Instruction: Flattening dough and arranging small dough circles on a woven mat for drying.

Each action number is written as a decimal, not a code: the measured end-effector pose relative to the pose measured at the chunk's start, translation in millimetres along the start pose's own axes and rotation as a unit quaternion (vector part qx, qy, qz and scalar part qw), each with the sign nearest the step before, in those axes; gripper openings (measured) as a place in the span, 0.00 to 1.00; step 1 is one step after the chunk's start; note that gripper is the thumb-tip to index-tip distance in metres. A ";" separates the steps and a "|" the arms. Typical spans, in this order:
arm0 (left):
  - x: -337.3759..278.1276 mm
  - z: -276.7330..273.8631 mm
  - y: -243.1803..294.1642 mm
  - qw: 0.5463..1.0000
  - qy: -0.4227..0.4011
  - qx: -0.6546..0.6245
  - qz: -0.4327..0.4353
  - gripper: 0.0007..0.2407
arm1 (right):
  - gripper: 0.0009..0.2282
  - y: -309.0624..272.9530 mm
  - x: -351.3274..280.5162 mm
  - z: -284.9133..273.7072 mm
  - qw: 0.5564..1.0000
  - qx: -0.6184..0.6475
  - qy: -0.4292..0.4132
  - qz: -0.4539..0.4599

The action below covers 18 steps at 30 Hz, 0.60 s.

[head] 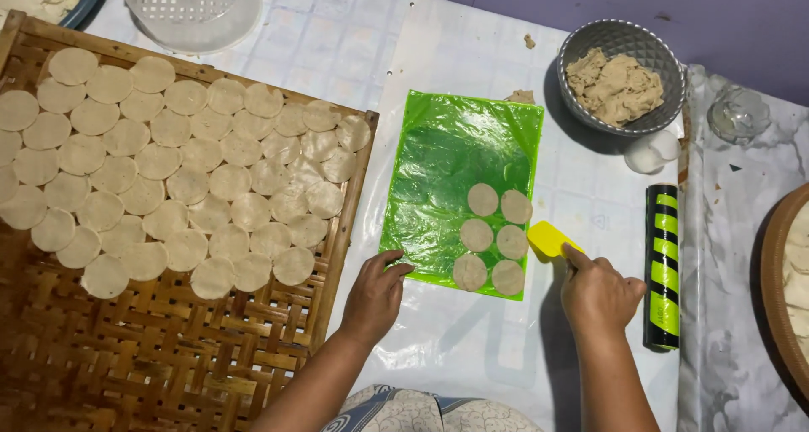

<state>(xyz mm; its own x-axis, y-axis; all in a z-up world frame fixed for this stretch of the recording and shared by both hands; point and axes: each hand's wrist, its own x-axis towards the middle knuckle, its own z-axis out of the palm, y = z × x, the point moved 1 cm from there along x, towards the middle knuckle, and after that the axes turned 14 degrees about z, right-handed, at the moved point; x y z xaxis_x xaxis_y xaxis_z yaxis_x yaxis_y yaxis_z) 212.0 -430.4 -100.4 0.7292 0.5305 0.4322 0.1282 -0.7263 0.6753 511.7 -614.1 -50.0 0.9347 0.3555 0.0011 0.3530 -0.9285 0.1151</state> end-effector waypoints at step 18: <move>1.4 -4.4 9.0 1.000 -0.001 -0.006 -0.026 0.11 | 0.16 -33.5 2.6 -23.4 0.996 0.087 -0.007 -0.028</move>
<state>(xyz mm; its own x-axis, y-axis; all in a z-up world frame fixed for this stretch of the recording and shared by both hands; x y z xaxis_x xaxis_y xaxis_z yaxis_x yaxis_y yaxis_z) 211.2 -434.3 -91.1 0.7231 0.5664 0.3953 0.1580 -0.6928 0.7036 501.3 -579.6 -30.7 0.9134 0.4068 -0.0146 0.4053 -0.9122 -0.0600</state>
